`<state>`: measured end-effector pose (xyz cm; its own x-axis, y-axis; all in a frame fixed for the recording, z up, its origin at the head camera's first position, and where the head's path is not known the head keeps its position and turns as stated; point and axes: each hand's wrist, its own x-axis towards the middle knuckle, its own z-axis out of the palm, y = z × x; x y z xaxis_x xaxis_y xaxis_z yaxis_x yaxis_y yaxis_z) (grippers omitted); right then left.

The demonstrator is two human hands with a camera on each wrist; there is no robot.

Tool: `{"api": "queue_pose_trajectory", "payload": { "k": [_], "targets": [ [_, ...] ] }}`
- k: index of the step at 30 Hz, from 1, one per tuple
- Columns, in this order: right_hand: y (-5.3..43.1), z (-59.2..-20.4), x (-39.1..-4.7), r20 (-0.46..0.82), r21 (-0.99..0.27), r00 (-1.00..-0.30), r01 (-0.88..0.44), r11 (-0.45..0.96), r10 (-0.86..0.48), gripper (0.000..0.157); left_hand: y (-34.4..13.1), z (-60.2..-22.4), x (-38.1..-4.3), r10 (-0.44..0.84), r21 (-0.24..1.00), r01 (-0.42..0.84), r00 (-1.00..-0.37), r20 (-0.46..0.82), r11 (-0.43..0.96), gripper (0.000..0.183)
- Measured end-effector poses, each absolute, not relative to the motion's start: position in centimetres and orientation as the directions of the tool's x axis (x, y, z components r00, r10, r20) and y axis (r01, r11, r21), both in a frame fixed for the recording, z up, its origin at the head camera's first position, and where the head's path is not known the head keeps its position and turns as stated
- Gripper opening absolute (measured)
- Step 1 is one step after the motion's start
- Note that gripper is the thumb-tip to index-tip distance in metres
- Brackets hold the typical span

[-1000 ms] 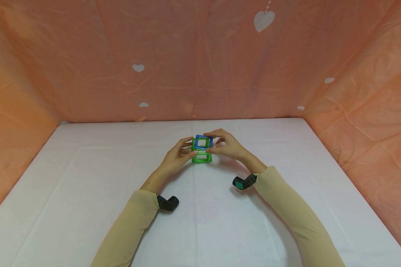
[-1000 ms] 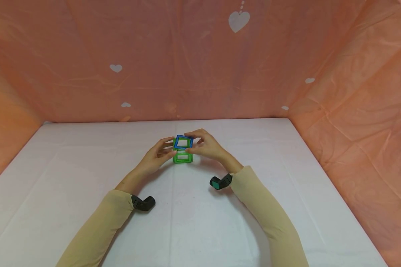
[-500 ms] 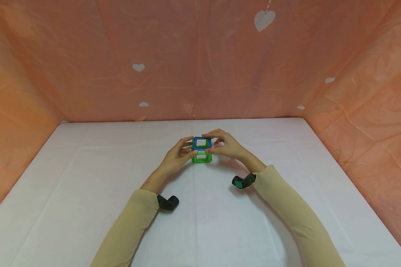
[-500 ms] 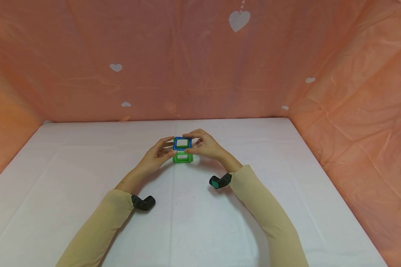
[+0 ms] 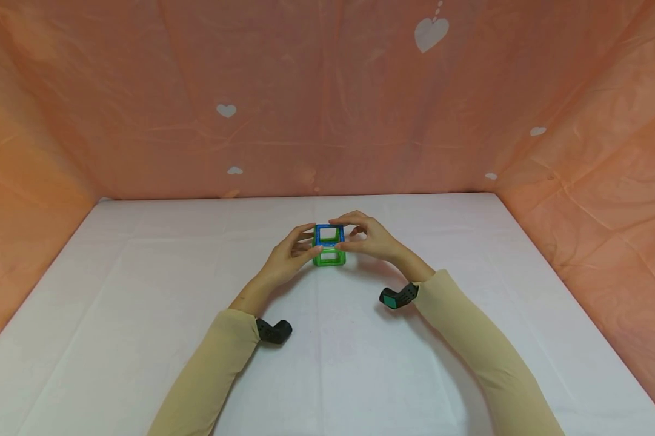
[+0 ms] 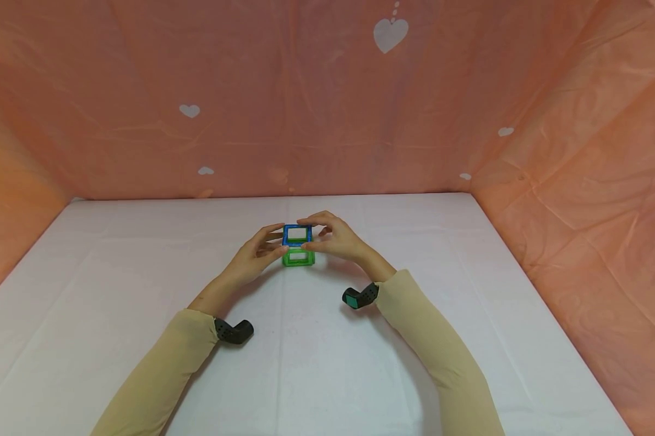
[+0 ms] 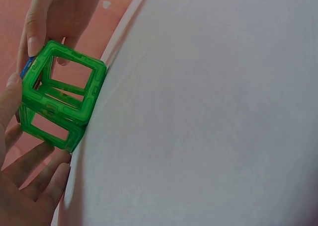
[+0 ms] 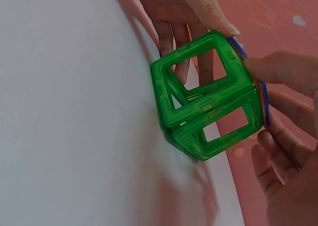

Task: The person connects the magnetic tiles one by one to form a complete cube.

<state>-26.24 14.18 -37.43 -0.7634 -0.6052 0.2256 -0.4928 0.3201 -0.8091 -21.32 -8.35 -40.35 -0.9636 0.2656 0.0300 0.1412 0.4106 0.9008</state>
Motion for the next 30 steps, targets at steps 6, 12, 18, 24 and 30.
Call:
{"api": "queue_pose_trajectory", "payload": {
  "k": [6,12,18,24,30],
  "targets": [
    [14.1,-37.2,-25.9,0.230,-0.814,-0.766,-0.490,0.313,-0.601,0.049,-8.4,-40.4,-21.4,0.275,0.905,0.159,-0.960,0.048,0.395,0.058],
    [13.7,-35.2,-24.3,0.230,-0.814,-0.759,-0.493,0.306,-0.609,0.047,-8.4,-40.3,-21.3,0.279,0.902,0.173,-0.958,0.061,0.395,0.058],
    [14.0,-36.6,-25.2,0.242,-0.819,-0.750,-0.499,0.285,-0.616,0.047,-8.4,-40.3,-21.3,0.286,0.905,0.182,-0.956,0.070,0.384,0.058],
    [14.7,-37.9,-26.3,0.233,-0.819,-0.745,-0.497,0.287,-0.625,0.048,-8.3,-40.4,-21.3,0.278,0.912,0.172,-0.958,0.067,0.373,0.059],
    [15.0,-37.5,-26.4,0.212,-0.816,-0.741,-0.493,0.301,-0.637,0.053,-8.4,-40.2,-21.3,0.275,0.917,0.165,-0.960,0.063,0.364,0.059]
  ]
}}
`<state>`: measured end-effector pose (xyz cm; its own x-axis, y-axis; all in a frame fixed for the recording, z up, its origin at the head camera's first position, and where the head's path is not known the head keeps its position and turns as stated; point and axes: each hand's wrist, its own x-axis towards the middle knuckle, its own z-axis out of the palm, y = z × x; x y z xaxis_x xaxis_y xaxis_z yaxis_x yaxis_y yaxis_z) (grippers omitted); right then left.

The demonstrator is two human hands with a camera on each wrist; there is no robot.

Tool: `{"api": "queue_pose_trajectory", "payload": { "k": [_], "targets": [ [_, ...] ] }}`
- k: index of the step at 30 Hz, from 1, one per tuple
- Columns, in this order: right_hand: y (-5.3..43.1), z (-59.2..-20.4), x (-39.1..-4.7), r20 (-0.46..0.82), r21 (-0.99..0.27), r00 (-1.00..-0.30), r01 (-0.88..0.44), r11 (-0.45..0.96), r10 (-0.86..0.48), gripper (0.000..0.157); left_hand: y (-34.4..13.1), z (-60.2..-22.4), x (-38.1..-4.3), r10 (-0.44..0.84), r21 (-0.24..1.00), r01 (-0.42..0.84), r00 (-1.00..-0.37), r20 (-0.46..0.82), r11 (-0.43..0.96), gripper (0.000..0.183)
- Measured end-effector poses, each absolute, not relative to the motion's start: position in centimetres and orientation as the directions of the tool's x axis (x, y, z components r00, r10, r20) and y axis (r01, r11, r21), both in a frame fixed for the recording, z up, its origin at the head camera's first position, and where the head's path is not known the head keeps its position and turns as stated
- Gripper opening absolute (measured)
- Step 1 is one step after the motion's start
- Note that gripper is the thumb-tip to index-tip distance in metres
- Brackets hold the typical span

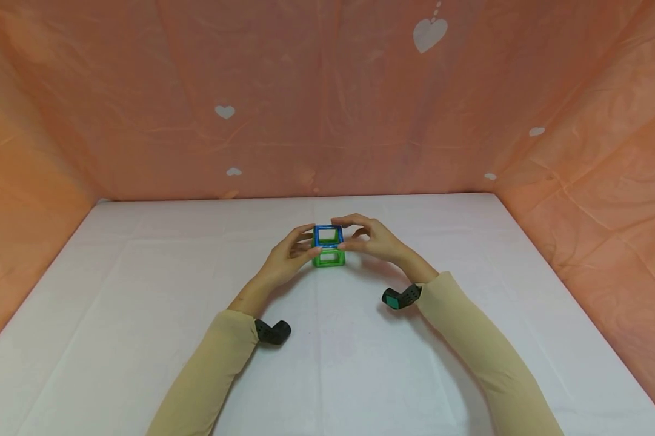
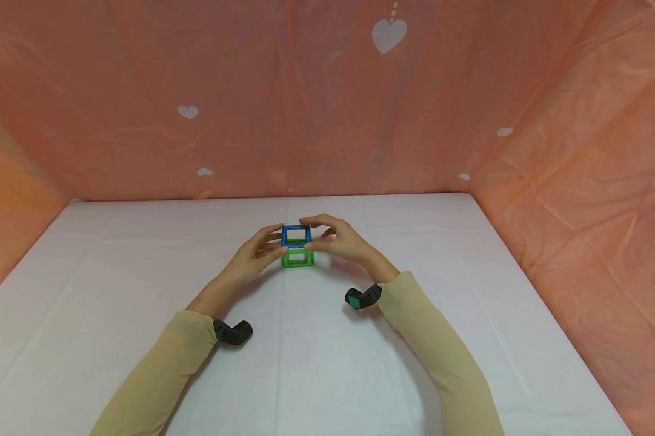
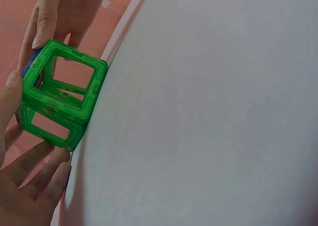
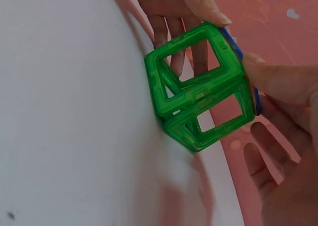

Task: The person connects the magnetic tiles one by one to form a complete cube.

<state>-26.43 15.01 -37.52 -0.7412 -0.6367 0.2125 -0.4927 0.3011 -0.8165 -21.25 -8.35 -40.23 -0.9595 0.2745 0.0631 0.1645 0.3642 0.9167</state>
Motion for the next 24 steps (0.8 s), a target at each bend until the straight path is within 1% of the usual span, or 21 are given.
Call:
{"api": "queue_pose_trajectory", "payload": {
  "k": [13,24],
  "targets": [
    [15.2,-37.5,-26.9,0.178,-0.832,-0.727,-0.471,0.292,-0.664,0.055,-8.4,-40.4,-21.4,0.282,0.919,0.153,-0.958,0.048,0.364,0.057],
    [14.9,-36.9,-25.9,0.155,-0.847,-0.748,-0.437,0.304,-0.645,0.057,-8.6,-40.4,-21.5,0.296,0.909,0.176,-0.953,0.061,0.378,0.062]
  ]
}}
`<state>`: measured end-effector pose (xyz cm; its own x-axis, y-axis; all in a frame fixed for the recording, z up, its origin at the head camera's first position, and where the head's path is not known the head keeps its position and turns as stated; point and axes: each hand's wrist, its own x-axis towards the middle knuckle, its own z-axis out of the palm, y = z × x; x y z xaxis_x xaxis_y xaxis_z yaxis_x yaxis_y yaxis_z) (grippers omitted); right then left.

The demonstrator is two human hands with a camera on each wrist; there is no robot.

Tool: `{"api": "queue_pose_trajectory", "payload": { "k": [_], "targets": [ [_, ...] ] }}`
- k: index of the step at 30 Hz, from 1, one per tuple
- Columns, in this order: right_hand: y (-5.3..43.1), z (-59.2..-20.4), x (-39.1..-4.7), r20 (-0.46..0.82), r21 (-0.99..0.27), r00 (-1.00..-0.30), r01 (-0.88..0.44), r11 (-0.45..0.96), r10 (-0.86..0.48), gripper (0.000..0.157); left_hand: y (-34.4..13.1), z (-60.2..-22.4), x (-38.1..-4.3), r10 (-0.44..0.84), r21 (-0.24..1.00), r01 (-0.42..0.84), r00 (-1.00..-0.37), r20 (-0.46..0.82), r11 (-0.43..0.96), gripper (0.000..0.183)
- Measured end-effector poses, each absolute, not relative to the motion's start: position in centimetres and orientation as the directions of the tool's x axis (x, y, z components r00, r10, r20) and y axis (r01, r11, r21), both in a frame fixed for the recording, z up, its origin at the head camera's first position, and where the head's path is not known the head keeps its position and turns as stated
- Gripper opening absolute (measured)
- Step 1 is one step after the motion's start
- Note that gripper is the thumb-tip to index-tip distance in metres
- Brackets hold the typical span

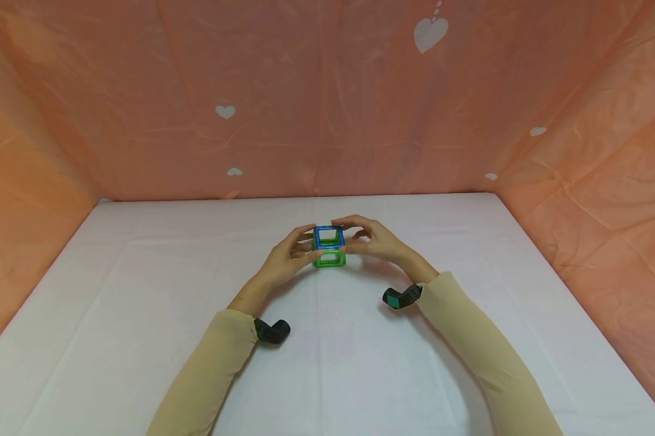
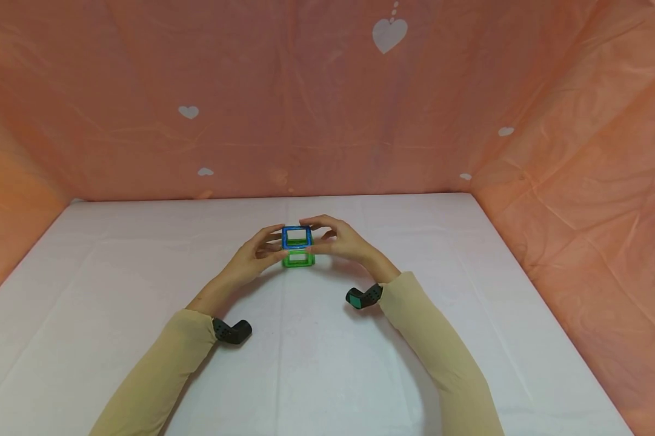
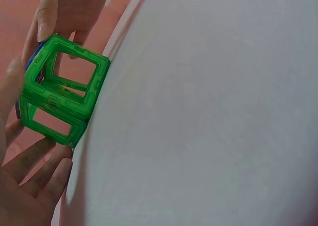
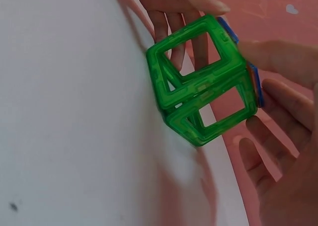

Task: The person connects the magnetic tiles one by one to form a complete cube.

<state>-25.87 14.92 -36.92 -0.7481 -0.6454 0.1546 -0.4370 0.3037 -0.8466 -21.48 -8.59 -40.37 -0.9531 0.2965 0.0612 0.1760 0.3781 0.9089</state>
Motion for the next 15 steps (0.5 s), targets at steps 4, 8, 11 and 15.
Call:
{"api": "queue_pose_trajectory", "payload": {
  "k": [4,8,11,15],
  "targets": [
    [14.9,-37.2,-25.9,0.154,-0.845,-0.756,-0.435,0.312,-0.636,0.058,-8.6,-40.4,-21.5,0.292,0.911,0.172,-0.954,0.060,0.374,0.064],
    [15.0,-37.8,-26.3,0.166,-0.840,-0.760,-0.442,0.313,-0.628,0.057,-8.6,-40.5,-21.5,0.292,0.912,0.173,-0.954,0.062,0.373,0.063],
    [15.1,-38.0,-26.4,0.179,-0.842,-0.757,-0.448,0.300,-0.629,0.055,-8.6,-40.5,-21.6,0.291,0.912,0.175,-0.955,0.064,0.371,0.063],
    [15.2,-38.2,-26.5,0.190,-0.846,-0.750,-0.452,0.282,-0.633,0.053,-8.5,-40.5,-21.6,0.287,0.913,0.172,-0.956,0.063,0.370,0.062]
  ]
}}
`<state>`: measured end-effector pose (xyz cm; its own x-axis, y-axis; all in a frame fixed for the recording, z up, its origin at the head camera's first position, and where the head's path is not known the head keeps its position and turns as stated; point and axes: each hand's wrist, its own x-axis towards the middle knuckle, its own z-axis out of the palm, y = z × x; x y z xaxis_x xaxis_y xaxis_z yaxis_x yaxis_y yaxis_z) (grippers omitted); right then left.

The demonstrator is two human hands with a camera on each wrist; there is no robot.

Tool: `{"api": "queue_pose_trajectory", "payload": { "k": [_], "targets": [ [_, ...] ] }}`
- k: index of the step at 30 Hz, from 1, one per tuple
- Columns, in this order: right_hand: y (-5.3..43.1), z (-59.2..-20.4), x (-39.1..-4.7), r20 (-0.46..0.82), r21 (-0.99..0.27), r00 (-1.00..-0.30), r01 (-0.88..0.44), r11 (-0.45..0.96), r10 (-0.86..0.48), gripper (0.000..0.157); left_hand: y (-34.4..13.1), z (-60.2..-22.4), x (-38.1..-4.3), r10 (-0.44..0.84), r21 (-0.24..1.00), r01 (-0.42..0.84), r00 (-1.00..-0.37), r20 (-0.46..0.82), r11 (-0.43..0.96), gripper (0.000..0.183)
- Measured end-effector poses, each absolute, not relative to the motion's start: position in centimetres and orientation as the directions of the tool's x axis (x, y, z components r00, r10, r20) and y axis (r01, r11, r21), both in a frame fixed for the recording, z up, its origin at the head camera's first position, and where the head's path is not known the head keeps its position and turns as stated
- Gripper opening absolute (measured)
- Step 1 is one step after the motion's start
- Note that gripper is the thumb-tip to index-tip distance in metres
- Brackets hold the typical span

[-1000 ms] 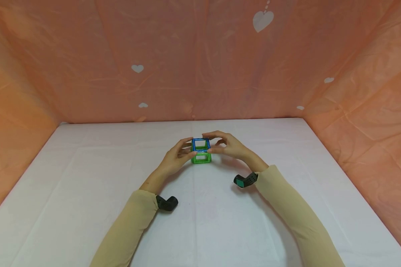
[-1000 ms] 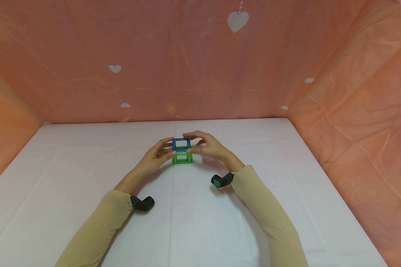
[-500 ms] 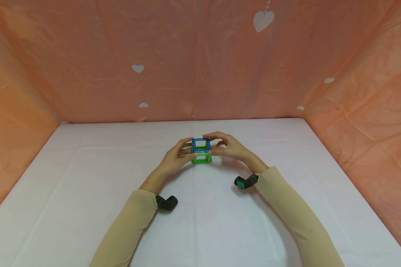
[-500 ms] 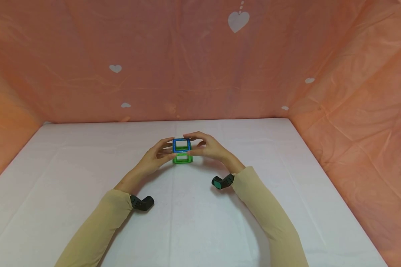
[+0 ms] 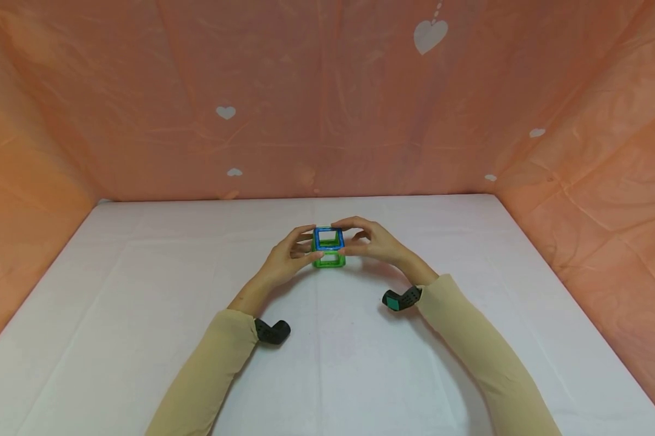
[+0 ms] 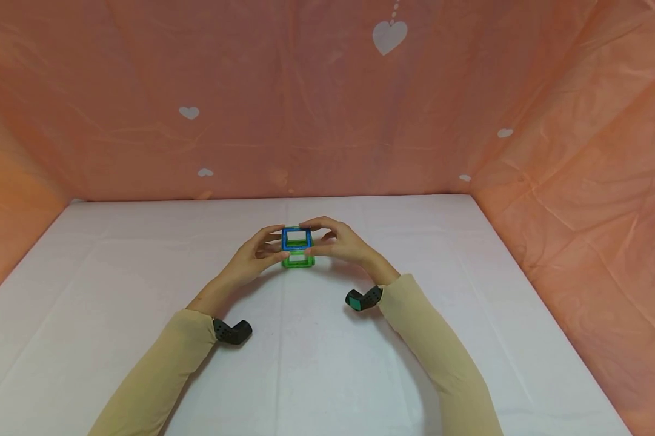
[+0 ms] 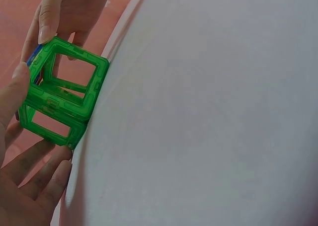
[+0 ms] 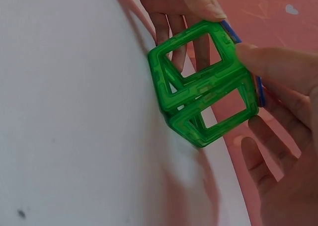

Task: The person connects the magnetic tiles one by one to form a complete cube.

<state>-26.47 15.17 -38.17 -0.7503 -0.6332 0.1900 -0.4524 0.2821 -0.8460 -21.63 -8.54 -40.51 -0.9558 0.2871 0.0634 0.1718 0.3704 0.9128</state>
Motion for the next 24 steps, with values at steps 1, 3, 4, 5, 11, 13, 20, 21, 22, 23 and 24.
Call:
{"api": "queue_pose_trajectory", "payload": {
  "k": [1,3,4,5,11,13,20,21,22,23,24],
  "targets": [
    [15.2,-38.2,-26.4,0.189,-0.846,-0.750,-0.452,0.282,-0.634,0.053,-8.5,-40.5,-21.6,0.286,0.914,0.170,-0.956,0.062,0.369,0.063],
    [15.1,-38.2,-26.4,0.187,-0.848,-0.752,-0.449,0.283,-0.633,0.053,-8.6,-40.6,-21.7,0.284,0.916,0.165,-0.957,0.060,0.366,0.063],
    [15.1,-38.1,-26.3,0.186,-0.851,-0.752,-0.445,0.280,-0.632,0.053,-8.6,-40.6,-21.7,0.283,0.917,0.163,-0.957,0.058,0.364,0.063],
    [15.0,-38.1,-26.2,0.185,-0.853,-0.752,-0.442,0.276,-0.632,0.053,-8.6,-40.6,-21.7,0.283,0.918,0.162,-0.958,0.058,0.361,0.063],
    [14.6,-36.3,-24.6,0.182,-0.870,-0.752,-0.423,0.252,-0.634,0.052,-8.7,-40.6,-21.7,0.287,0.926,0.161,-0.956,0.060,0.342,0.063],
    [14.5,-35.7,-24.1,0.182,-0.870,-0.752,-0.423,0.253,-0.633,0.052,-8.7,-40.6,-21.7,0.289,0.927,0.162,-0.955,0.062,0.337,0.063],
    [14.4,-35.5,-23.9,0.171,-0.872,-0.768,-0.410,0.269,-0.617,0.054,-8.7,-40.5,-21.7,0.290,0.926,0.160,-0.955,0.058,0.342,0.063],
    [14.5,-35.4,-23.9,0.167,-0.872,-0.771,-0.407,0.273,-0.615,0.054,-8.7,-40.5,-21.7,0.290,0.925,0.160,-0.955,0.057,0.344,0.063],
    [14.5,-35.4,-23.9,0.164,-0.872,-0.772,-0.405,0.276,-0.614,0.054,-8.7,-40.5,-21.7,0.289,0.925,0.159,-0.956,0.056,0.346,0.063],
    [14.5,-35.4,-23.9,0.161,-0.872,-0.774,-0.402,0.279,-0.612,0.054,-8.7,-40.4,-21.7,0.290,0.924,0.159,-0.955,0.055,0.347,0.063],
    [14.5,-35.4,-23.9,0.158,-0.872,-0.776,-0.400,0.282,-0.611,0.054,-8.7,-40.4,-21.7,0.290,0.924,0.159,-0.955,0.056,0.348,0.063]
  ]
}}
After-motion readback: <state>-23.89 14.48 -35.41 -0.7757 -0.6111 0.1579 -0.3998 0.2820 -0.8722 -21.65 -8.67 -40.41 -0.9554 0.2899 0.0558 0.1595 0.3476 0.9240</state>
